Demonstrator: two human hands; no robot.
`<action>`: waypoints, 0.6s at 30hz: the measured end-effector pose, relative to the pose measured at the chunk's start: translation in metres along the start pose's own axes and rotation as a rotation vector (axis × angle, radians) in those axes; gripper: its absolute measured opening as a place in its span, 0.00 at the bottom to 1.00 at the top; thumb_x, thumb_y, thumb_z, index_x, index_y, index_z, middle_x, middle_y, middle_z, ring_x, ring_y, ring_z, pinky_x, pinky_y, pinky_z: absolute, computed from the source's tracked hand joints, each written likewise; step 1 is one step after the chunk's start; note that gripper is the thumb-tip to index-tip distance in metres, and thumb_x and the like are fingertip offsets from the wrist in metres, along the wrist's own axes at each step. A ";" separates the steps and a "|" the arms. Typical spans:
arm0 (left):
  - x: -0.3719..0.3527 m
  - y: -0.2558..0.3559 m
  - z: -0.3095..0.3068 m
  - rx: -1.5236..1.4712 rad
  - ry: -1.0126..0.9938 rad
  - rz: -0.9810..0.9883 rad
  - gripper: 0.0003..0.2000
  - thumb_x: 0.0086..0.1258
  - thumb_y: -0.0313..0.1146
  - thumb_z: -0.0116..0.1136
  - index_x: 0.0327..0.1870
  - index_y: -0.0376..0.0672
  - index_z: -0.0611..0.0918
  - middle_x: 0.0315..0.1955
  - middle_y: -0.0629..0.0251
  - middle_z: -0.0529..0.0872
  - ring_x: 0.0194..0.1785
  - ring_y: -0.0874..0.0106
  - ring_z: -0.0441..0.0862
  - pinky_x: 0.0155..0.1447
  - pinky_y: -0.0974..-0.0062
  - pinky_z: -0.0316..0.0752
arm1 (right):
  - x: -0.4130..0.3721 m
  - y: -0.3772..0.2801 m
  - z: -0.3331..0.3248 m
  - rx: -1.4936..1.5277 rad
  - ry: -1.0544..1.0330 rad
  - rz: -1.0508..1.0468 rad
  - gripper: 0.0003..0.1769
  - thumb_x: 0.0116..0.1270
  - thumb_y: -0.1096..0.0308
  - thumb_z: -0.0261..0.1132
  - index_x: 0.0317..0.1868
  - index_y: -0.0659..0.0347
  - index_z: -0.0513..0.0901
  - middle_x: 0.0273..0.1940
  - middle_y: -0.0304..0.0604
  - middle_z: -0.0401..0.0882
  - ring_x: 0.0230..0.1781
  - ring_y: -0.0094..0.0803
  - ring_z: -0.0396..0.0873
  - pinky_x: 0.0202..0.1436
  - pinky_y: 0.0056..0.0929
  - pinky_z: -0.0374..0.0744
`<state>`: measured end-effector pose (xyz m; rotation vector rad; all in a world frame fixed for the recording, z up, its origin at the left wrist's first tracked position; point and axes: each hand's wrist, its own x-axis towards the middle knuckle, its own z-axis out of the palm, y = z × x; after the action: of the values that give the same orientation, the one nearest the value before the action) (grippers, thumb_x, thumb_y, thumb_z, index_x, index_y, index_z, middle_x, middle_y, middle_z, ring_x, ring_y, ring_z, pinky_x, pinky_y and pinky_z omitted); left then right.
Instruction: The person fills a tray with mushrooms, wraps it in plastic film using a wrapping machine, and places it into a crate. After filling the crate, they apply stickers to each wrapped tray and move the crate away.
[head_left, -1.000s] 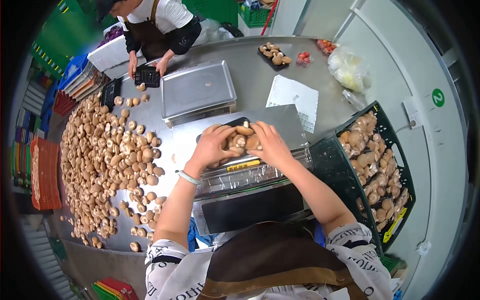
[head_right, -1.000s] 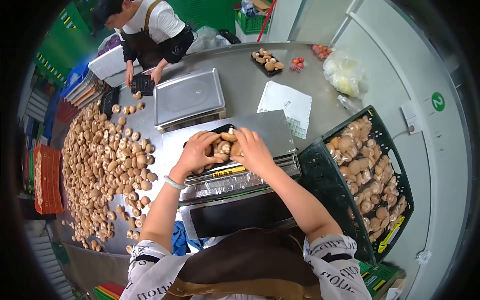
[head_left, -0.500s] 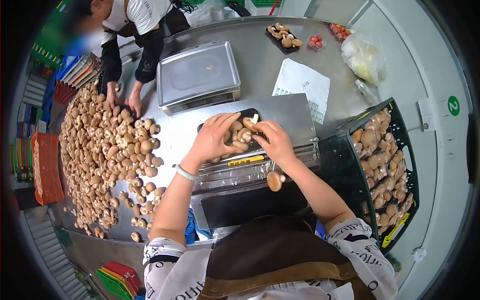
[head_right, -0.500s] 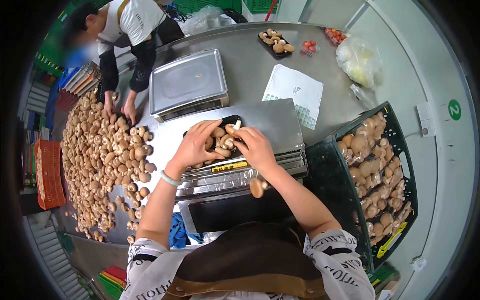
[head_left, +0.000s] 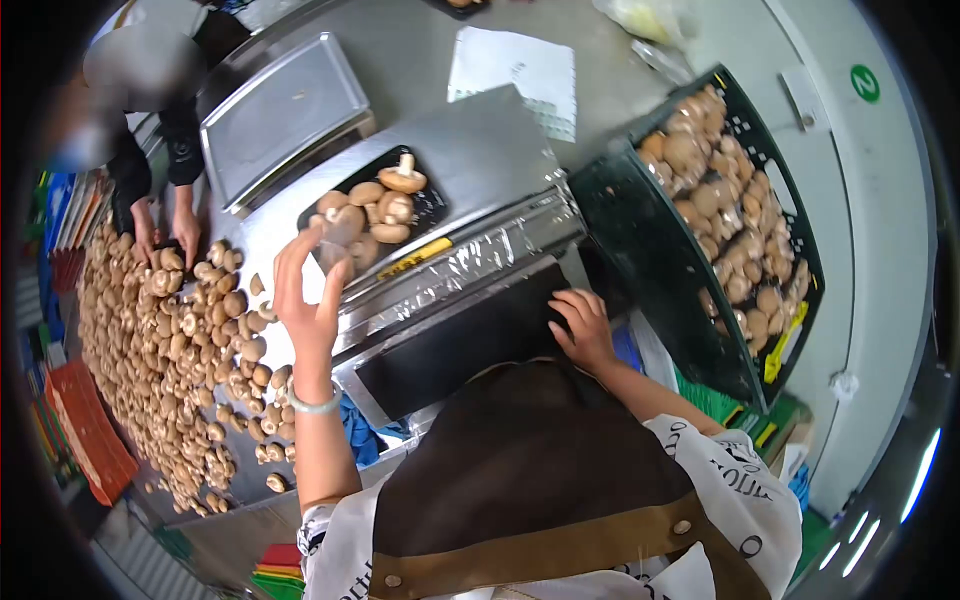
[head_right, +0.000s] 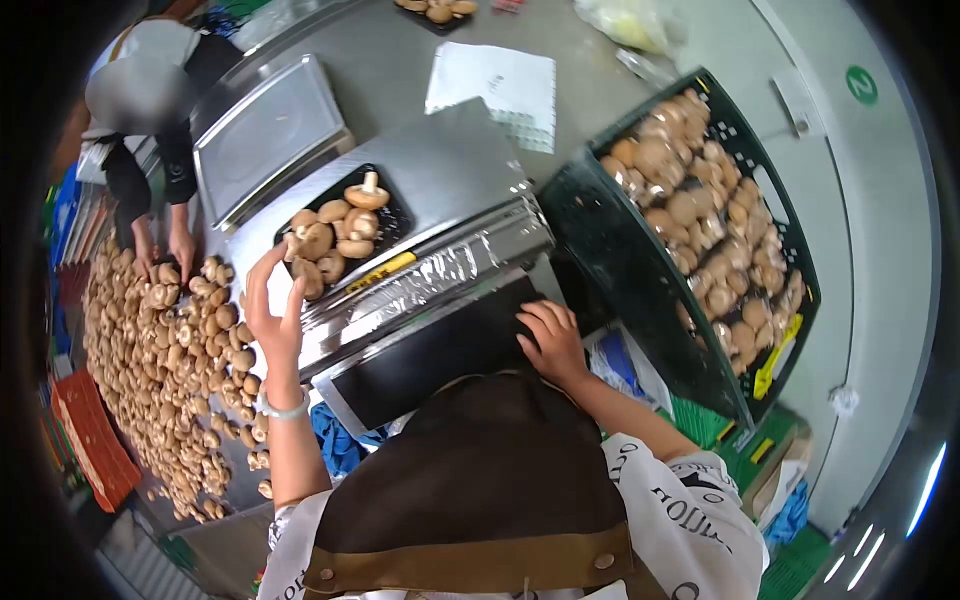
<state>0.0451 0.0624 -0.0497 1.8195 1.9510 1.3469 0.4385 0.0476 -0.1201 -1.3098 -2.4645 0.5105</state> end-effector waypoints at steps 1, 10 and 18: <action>-0.011 0.007 0.004 -0.031 -0.012 -0.029 0.18 0.59 0.25 0.67 0.52 0.36 0.81 0.50 0.55 0.84 0.56 0.58 0.79 0.61 0.64 0.72 | 0.001 -0.001 -0.003 0.030 -0.005 0.029 0.17 0.59 0.69 0.67 0.50 0.60 0.79 0.56 0.45 0.75 0.61 0.45 0.70 0.63 0.42 0.69; -0.027 0.012 0.005 0.092 0.115 -0.057 0.10 0.65 0.23 0.63 0.47 0.35 0.82 0.44 0.58 0.86 0.49 0.64 0.81 0.56 0.69 0.74 | 0.001 0.020 0.001 -0.105 -0.033 0.037 0.14 0.53 0.73 0.62 0.43 0.62 0.78 0.47 0.43 0.76 0.52 0.42 0.74 0.56 0.44 0.72; -0.061 0.077 0.032 -0.688 -0.554 -0.646 0.15 0.71 0.32 0.58 0.56 0.38 0.80 0.49 0.65 0.84 0.46 0.74 0.79 0.55 0.74 0.73 | 0.042 -0.054 -0.033 0.819 0.196 0.182 0.10 0.57 0.83 0.60 0.39 0.64 0.80 0.40 0.41 0.78 0.31 0.23 0.76 0.33 0.20 0.74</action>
<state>0.1368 0.0148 -0.0438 0.9651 1.3481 0.9691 0.3902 0.0601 -0.0629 -1.1392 -1.6680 1.2037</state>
